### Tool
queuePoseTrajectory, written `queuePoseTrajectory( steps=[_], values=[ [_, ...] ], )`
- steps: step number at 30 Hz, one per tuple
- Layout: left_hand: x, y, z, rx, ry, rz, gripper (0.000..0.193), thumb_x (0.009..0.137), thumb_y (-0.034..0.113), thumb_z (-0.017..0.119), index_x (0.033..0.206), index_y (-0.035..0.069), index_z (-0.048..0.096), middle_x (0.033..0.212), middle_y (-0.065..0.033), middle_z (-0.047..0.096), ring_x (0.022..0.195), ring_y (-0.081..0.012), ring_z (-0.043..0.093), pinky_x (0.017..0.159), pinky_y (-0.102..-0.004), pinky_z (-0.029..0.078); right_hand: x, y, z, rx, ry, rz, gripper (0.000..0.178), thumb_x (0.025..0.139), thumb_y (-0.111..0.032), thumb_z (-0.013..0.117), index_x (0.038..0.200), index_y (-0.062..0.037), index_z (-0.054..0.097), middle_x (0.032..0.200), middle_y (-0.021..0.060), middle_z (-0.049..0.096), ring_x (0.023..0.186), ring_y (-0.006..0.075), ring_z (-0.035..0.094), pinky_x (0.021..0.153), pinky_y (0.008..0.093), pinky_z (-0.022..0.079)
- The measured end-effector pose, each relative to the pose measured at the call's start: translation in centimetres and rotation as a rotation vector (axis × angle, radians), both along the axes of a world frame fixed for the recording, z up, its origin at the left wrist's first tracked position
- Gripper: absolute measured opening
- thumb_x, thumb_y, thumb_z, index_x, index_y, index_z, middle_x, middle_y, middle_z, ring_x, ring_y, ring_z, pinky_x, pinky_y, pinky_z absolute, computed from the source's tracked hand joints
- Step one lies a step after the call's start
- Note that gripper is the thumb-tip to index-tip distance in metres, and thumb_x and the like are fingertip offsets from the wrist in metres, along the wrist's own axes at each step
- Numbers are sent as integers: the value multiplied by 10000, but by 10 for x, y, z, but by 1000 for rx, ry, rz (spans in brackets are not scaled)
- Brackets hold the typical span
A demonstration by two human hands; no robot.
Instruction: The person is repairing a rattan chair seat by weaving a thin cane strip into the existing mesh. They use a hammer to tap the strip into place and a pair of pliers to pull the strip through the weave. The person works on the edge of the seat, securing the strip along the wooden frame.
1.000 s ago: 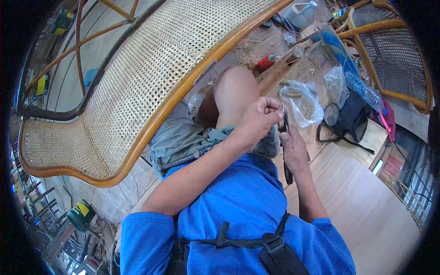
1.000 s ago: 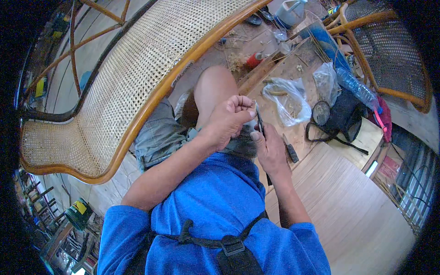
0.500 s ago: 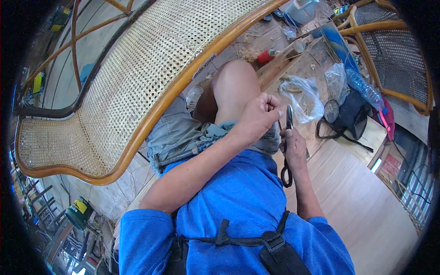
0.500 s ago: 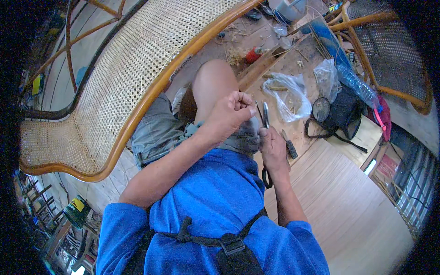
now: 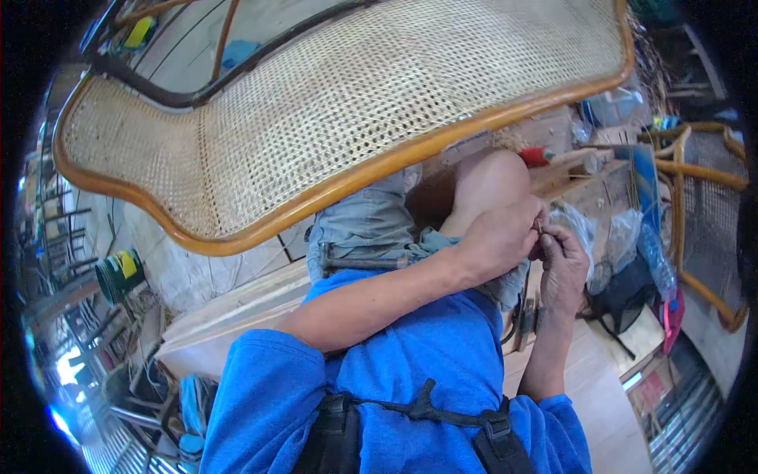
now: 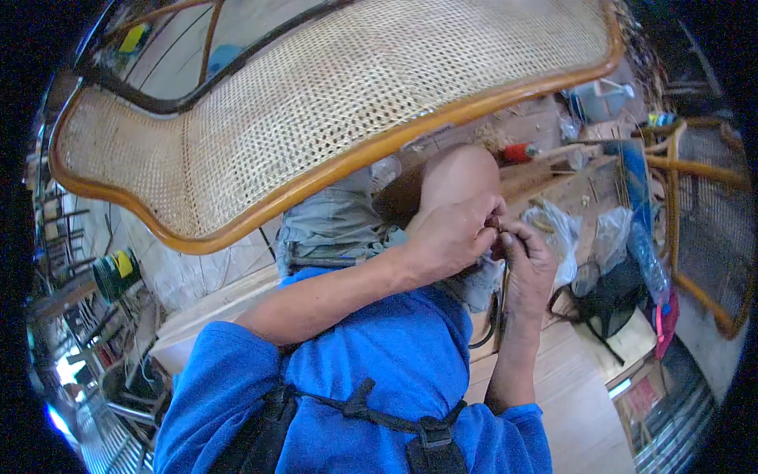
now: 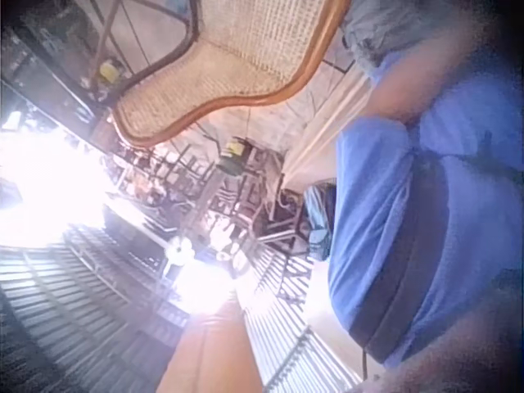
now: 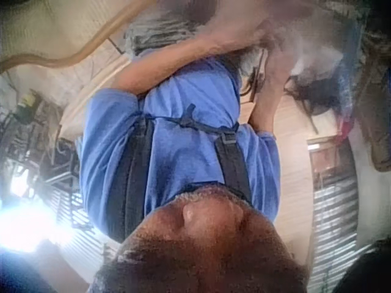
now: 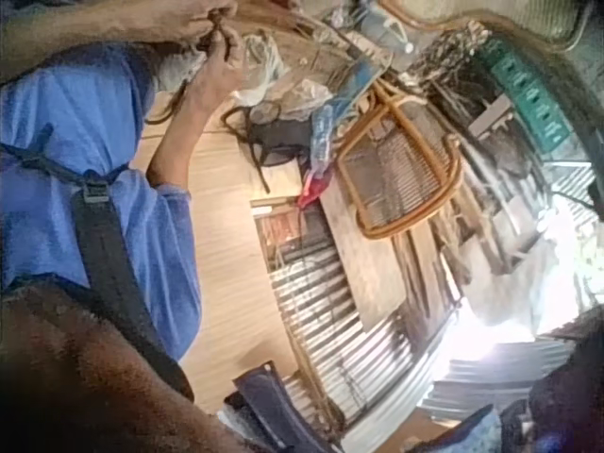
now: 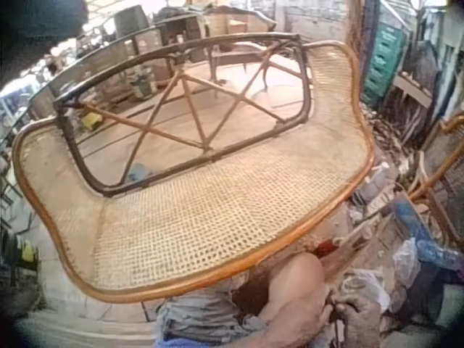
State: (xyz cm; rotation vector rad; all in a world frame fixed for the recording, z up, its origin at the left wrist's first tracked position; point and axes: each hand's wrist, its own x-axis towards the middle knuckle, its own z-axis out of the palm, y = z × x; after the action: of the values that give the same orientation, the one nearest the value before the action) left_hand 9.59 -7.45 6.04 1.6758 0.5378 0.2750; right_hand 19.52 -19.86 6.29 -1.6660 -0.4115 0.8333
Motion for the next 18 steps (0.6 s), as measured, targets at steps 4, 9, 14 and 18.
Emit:
queuePoseTrajectory(
  steps=[4,9,14,18],
  values=[
    [-12,33,-2,115,-68,130,107,781,52,552,879,38,510,806,-194,572,772,-387,588,664,-472,448,4,42,-8,-52,-60,118,85,888,-48,559,934,1,612,807,35,605,677,99,558,607,233,468],
    [1,143,-15,301,155,228,264,819,246,575,958,31,642,825,-170,648,779,-313,640,718,-398,488,13,100,-23,-54,-176,262,92,889,-45,555,971,-10,579,825,21,598,708,93,565,629,228,470],
    [45,218,-47,354,300,-262,323,811,319,584,898,23,680,794,-149,667,726,-258,631,707,-377,488,4,157,-30,-105,-389,423,158,852,-2,568,1009,-14,584,899,73,624,792,144,601,710,271,486],
    [68,225,-64,446,319,-569,241,751,224,646,910,50,694,771,-102,680,683,-194,612,645,-354,482,1,181,-34,-58,-763,564,136,839,-43,604,975,-37,600,865,123,635,792,229,634,716,310,488]
  ],
)
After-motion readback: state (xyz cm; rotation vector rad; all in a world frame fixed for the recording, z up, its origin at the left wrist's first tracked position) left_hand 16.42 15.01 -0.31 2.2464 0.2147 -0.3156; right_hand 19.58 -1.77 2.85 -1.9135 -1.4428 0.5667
